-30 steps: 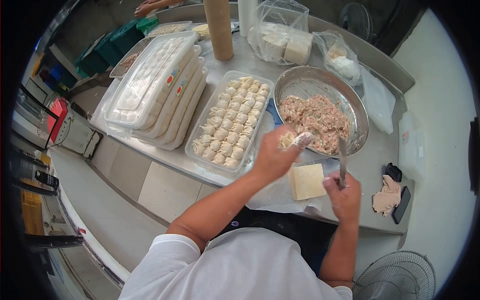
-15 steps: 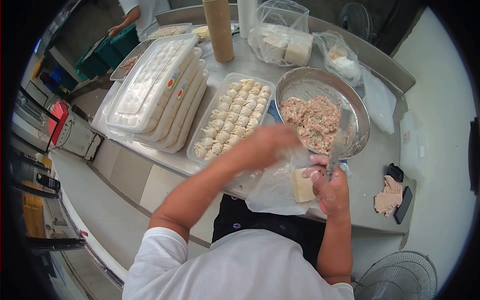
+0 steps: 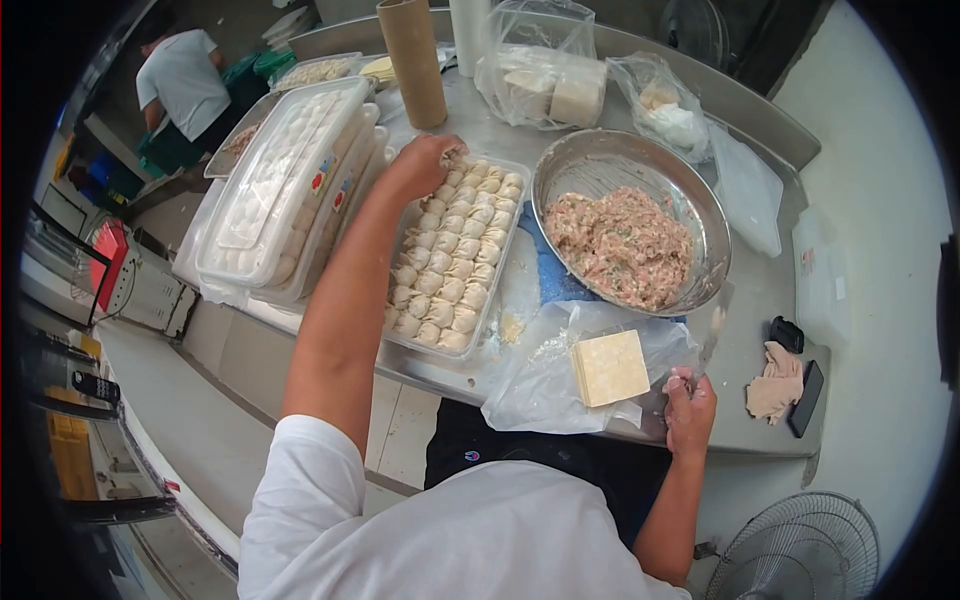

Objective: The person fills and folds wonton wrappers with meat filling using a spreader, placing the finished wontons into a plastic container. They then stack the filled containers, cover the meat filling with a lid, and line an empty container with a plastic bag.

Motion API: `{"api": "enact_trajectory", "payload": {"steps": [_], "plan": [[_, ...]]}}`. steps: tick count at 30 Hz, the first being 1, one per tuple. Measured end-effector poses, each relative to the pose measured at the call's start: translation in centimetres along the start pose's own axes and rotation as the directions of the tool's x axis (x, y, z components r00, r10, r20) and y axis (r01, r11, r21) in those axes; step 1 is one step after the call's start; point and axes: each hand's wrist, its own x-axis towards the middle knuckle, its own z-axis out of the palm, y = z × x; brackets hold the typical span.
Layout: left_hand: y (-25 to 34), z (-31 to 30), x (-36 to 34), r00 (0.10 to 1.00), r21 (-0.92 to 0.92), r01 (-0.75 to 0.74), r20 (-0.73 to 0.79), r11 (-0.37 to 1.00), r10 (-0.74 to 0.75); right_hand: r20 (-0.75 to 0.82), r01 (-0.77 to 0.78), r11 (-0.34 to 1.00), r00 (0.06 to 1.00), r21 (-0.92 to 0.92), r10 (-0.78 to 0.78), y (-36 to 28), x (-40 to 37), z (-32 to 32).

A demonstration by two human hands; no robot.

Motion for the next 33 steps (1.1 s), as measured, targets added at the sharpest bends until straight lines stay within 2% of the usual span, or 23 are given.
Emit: {"api": "enact_trajectory", "payload": {"steps": [2,3,5,9,11,15,17,18,21,24,26,27,28,29,30,32,33], "plan": [[-0.8,0.6,0.2,0.996,0.176,-0.051,-0.070,0.983,0.064,-0.010,-0.016,1.000,1.000,0.002,0.016,-0.2,0.0,0.1],[-0.3,0.4,0.0,0.995,0.174,-0.057,-0.067,0.983,0.069,-0.021,-0.031,1.000,0.999,0.003,0.031,-0.4,-0.1,0.2],[1.1,-0.2,-0.7,0.999,0.343,-0.015,-0.034,0.939,0.029,-0.016,-0.027,0.998,1.000,-0.059,0.026,-0.5,-0.1,0.4],[1.4,-0.9,-0.8,0.998,0.283,0.053,-0.052,0.958,-0.040,0.033,0.020,0.986,0.999,-0.166,-0.014,0.1,0.2,0.3],[1.9,-1.0,-1.0,0.984,0.016,0.090,-0.156,0.996,-0.086,0.026,0.009,0.993,1.000,-0.120,-0.006,0.1,0.2,0.2],[1.3,0.0,-0.6,0.995,-0.004,0.084,-0.050,0.996,-0.084,0.010,0.009,0.996,1.000,-0.085,-0.008,-0.3,0.1,0.5],[1.8,0.0,-0.3,0.984,0.077,0.174,0.014,0.982,-0.176,0.012,0.027,0.997,1.000,-0.074,-0.026,-0.2,0.1,0.5],[1.7,0.3,-0.5,0.985,0.075,0.167,0.021,0.983,-0.169,0.020,0.049,0.996,0.999,-0.069,-0.048,-0.1,0.0,0.4],[1.7,0.4,-0.5,0.991,0.052,0.135,-0.014,0.989,-0.134,0.008,0.062,0.996,0.998,-0.071,-0.061,-0.2,0.0,0.5],[2.4,-0.1,-1.2,0.994,0.126,0.102,-0.046,0.987,-0.097,-0.011,0.070,0.994,0.997,-0.083,-0.071,-0.3,-0.1,0.8],[1.8,0.4,-1.9,0.998,0.028,0.025,-0.055,0.999,-0.023,0.016,0.097,0.991,0.995,-0.095,-0.096,0.0,-0.1,0.6],[0.9,0.8,-2.2,0.996,0.042,0.042,-0.081,0.998,-0.039,0.028,0.116,0.987,0.993,-0.107,-0.114,0.1,0.1,0.6],[-0.2,1.7,-2.6,0.958,0.102,-0.114,-0.252,0.988,0.137,0.037,0.141,0.985,0.990,-0.104,-0.138,0.3,0.2,0.6],[-0.6,2.0,-3.3,0.865,0.188,-0.257,-0.393,0.948,0.313,0.062,0.151,0.984,0.987,-0.097,-0.145,0.3,0.3,0.7],[0.2,1.5,-4.5,0.864,0.202,-0.240,-0.401,0.950,0.304,0.040,0.132,0.987,0.991,-0.092,-0.129,0.3,0.3,0.7],[2.3,0.6,-7.5,0.893,0.204,0.150,-0.449,0.967,-0.044,0.025,0.122,0.987,0.992,-0.100,-0.121,0.1,0.2,0.9],[2.2,0.5,-8.7,0.889,0.207,0.160,-0.455,0.965,-0.050,0.037,0.125,0.987,0.992,-0.098,-0.122,0.2,0.2,0.9]]}}
